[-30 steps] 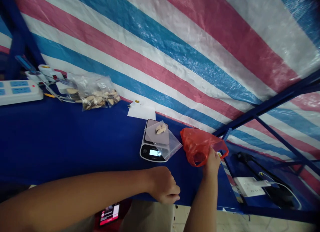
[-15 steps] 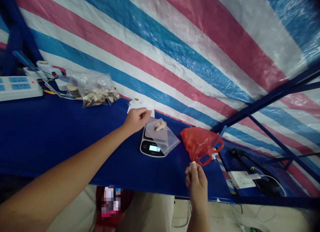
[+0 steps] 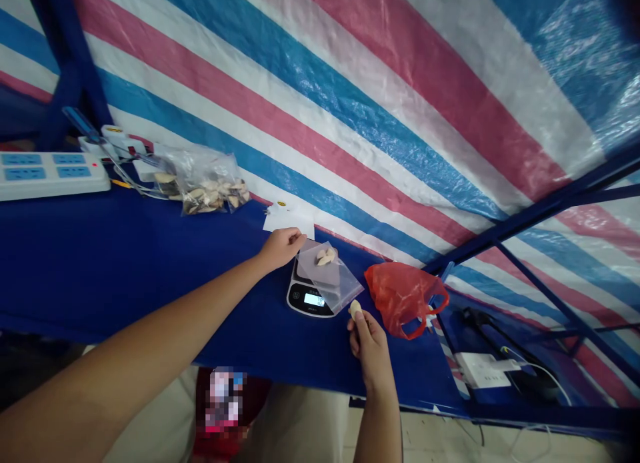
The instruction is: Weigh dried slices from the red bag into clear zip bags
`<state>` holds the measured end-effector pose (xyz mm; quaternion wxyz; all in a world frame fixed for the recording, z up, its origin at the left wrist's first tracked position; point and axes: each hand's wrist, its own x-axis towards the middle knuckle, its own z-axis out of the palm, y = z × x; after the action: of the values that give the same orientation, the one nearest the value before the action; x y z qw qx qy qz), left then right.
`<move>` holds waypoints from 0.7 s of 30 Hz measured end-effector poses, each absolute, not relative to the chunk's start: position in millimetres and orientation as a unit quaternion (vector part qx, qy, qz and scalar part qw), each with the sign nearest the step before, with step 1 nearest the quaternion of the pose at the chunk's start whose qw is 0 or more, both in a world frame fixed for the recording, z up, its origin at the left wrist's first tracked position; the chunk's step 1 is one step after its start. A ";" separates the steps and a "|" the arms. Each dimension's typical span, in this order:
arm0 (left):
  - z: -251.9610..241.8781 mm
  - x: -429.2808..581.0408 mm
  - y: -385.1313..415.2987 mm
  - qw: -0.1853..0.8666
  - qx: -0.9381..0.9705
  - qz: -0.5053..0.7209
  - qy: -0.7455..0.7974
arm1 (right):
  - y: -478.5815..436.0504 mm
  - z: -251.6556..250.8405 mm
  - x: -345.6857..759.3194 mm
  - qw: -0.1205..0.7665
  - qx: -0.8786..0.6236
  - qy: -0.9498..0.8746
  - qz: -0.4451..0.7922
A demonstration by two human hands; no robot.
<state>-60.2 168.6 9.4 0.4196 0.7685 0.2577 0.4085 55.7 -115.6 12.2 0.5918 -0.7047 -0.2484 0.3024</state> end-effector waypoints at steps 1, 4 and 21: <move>9.5 -60.0 167.7 0.425 0.770 0.403 0.252 | -113.3 13.2 56.6 0.587 -0.709 -0.252 0.298; 9.1 -59.4 165.4 0.434 0.778 0.389 0.235 | -104.0 17.4 60.4 0.579 -0.722 -0.250 0.286; 7.8 -62.1 162.5 0.431 0.789 0.388 0.200 | -50.6 50.4 69.3 0.499 -0.753 -0.273 0.331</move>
<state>-62.1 162.5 7.8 0.4314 0.7893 0.2003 0.3883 69.3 -50.6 50.4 0.4991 -0.7528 -0.2734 0.3308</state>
